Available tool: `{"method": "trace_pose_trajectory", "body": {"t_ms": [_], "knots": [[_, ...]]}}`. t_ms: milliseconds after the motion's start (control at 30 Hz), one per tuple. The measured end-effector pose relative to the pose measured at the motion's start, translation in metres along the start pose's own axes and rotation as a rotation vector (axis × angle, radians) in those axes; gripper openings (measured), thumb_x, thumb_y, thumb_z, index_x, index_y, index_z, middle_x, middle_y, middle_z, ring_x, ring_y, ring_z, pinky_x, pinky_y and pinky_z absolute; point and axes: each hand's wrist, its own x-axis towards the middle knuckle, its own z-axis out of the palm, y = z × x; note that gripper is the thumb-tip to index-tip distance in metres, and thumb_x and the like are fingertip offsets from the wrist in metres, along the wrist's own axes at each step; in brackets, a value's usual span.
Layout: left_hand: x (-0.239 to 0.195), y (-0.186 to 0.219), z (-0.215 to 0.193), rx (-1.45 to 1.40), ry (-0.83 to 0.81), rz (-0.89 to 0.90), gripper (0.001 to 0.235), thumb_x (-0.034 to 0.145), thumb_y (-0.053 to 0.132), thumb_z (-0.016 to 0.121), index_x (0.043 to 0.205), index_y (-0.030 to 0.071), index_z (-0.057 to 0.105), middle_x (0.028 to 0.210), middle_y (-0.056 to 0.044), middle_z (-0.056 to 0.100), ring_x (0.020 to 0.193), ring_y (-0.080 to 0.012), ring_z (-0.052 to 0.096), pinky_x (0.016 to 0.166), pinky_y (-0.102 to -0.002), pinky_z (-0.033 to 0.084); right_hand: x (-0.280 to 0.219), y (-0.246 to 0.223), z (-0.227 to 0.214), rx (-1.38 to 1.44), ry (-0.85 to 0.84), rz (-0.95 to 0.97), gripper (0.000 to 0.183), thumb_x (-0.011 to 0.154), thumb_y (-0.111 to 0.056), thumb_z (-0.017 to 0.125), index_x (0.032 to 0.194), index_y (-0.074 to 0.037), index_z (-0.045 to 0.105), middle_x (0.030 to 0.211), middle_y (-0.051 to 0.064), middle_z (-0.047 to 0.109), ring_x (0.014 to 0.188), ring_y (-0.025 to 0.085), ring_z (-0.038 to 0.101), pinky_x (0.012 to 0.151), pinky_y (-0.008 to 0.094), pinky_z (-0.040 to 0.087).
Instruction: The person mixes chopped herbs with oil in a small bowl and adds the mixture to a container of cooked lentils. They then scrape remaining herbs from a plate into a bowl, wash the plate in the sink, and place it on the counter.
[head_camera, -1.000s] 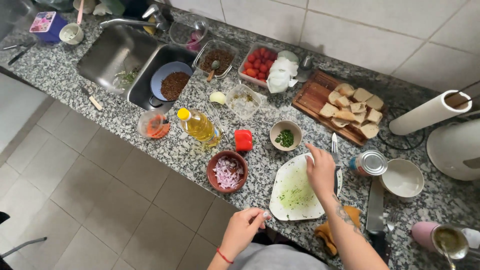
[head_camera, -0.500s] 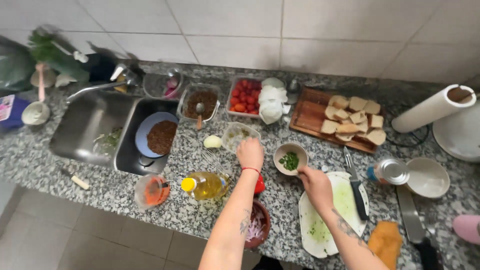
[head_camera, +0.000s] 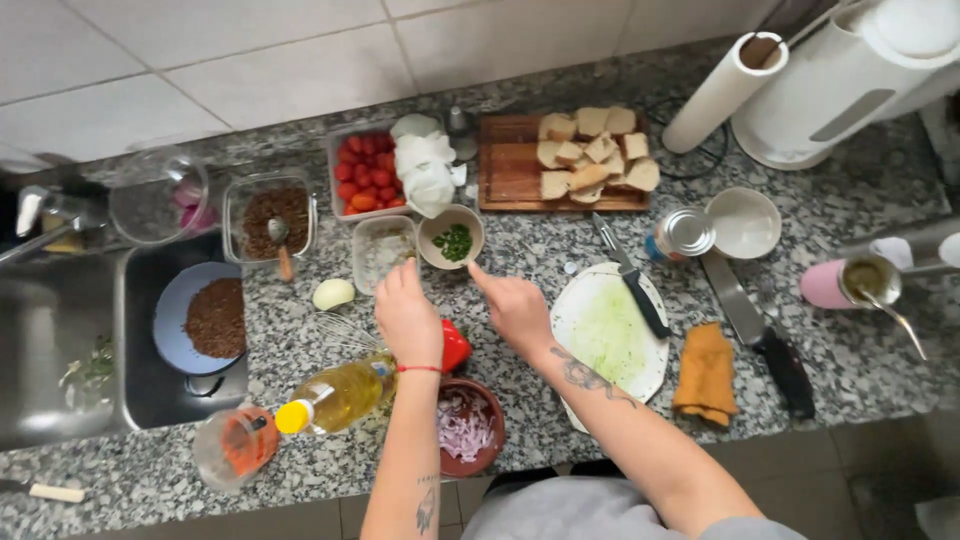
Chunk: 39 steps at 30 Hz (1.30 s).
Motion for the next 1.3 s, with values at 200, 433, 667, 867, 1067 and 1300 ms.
{"method": "trace_pose_trajectory", "body": {"t_ms": [200, 433, 667, 867, 1067, 1300], "knots": [[-0.080, 0.054, -0.024, -0.309, -0.294, 0.132, 0.021, 0.082, 0.015, 0.059, 0.104, 0.014, 0.059, 0.086, -0.008, 0.062, 0.080, -0.0289, 0.063, 0.068, -0.040, 0.053, -0.088, 0.077, -0.077, -0.137, 0.116, 0.202, 0.015, 0.077, -0.033, 0.075, 0.076, -0.021, 0.065, 0.067, -0.007, 0.063, 0.067, 0.014, 0.062, 0.063, 0.026, 0.049], [-0.136, 0.106, 0.022, -0.363, -0.739, 0.170, 0.029, 0.087, 0.031, 0.060, 0.066, 0.012, 0.057, 0.059, -0.004, 0.058, 0.055, -0.0235, 0.056, 0.044, -0.037, 0.041, -0.120, 0.115, -0.161, -0.293, 0.051, 0.340, 0.007, 0.085, -0.016, 0.067, 0.090, -0.011, 0.068, 0.086, 0.002, 0.066, 0.086, 0.023, 0.060, 0.074, 0.035, 0.049], [-0.142, 0.112, 0.039, -0.137, -0.820, 0.102, 0.036, 0.088, 0.035, 0.052, 0.103, 0.005, 0.039, 0.070, -0.014, 0.065, 0.061, -0.0369, 0.063, 0.049, -0.047, 0.047, -0.118, 0.129, -0.150, -0.274, -0.216, 0.604, 0.036, 0.088, -0.036, 0.057, 0.117, -0.016, 0.057, 0.106, 0.002, 0.065, 0.100, 0.022, 0.060, 0.080, 0.038, 0.046], [-0.157, 0.119, 0.048, -0.254, -0.878, -0.120, 0.010, 0.088, 0.020, 0.035, 0.096, 0.013, 0.034, 0.068, -0.018, 0.065, 0.063, -0.0412, 0.060, 0.059, -0.050, 0.043, -0.122, 0.136, -0.161, -0.212, -0.141, 0.464, 0.036, 0.089, -0.022, 0.056, 0.123, -0.009, 0.053, 0.116, 0.007, 0.060, 0.106, 0.026, 0.055, 0.087, 0.039, 0.044], [-0.172, 0.125, 0.036, -0.284, -0.808, -0.243, 0.013, 0.093, 0.026, 0.040, 0.094, 0.014, 0.036, 0.066, -0.015, 0.064, 0.057, -0.0372, 0.058, 0.053, -0.046, 0.042, -0.172, 0.124, -0.196, -0.180, -0.018, 0.221, 0.028, 0.089, -0.033, 0.061, 0.070, -0.013, 0.057, 0.066, -0.001, 0.052, 0.064, 0.016, 0.045, 0.064, 0.028, 0.036], [-0.180, 0.139, 0.014, -0.425, -0.860, -0.328, 0.012, 0.087, 0.016, 0.033, 0.098, 0.016, 0.036, 0.063, -0.007, 0.067, 0.058, -0.0329, 0.060, 0.062, -0.044, 0.044, -0.229, 0.132, -0.214, -0.163, -0.041, 0.344, 0.023, 0.088, -0.025, 0.055, 0.106, -0.012, 0.059, 0.101, 0.007, 0.057, 0.094, 0.026, 0.054, 0.079, 0.038, 0.043]]}}
